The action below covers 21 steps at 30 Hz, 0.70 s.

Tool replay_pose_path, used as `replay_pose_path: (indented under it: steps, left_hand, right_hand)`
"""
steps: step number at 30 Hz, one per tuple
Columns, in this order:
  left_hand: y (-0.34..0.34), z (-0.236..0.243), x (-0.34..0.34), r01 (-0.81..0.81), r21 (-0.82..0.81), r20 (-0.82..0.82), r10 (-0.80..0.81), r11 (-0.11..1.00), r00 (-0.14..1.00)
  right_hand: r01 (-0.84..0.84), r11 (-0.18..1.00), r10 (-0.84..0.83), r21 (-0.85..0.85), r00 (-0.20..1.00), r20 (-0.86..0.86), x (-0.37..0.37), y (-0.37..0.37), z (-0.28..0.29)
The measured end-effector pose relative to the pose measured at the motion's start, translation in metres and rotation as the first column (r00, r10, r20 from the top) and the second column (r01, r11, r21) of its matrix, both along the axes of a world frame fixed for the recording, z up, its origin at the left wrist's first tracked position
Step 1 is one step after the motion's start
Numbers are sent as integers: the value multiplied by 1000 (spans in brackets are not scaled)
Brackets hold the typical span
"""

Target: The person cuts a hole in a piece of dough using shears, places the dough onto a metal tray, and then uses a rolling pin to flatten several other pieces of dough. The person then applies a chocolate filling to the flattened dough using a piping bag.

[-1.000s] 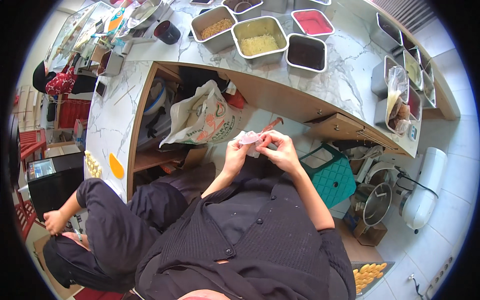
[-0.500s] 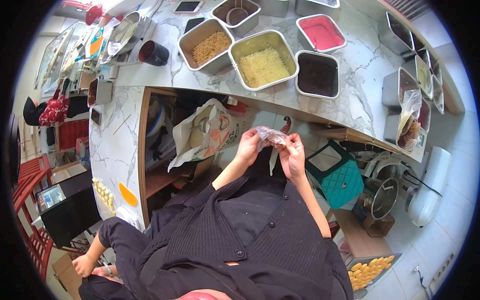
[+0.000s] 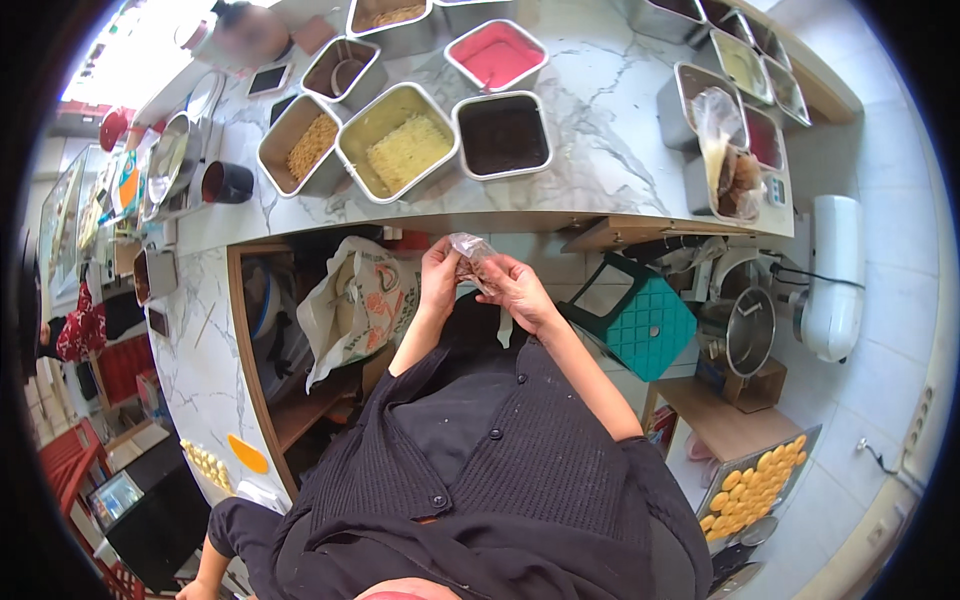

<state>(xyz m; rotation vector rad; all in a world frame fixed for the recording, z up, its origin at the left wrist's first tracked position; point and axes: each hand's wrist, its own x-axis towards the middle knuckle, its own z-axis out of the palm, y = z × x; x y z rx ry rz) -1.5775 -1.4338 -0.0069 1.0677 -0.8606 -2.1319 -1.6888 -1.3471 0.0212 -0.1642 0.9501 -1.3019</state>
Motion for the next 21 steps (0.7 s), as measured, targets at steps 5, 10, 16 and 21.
replay_pose_path:
  steps: [5, 10, 16, 21]
  left_hand:
    - [6, 11, -5, 236, -77, -205, -247, 969, 947]
    - [27, -11, 6, 230, 193, -567, -83, 954, 819]
    - [45, -21, -8, 298, -37, -7, -298, 954, 954]
    - [32, -45, -14, 349, 184, -119, -331, 919, 936]
  right_hand:
    - [217, 976, -216, -16, 976, 16, -21, 17, -22]
    - [271, 962, -266, -34, 958, 108, -20, 25, -36]
    - [200, 980, -197, 22, 976, -95, -20, 42, -39]
    - [490, 871, -488, 28, 860, 149, -43, 75, -44]
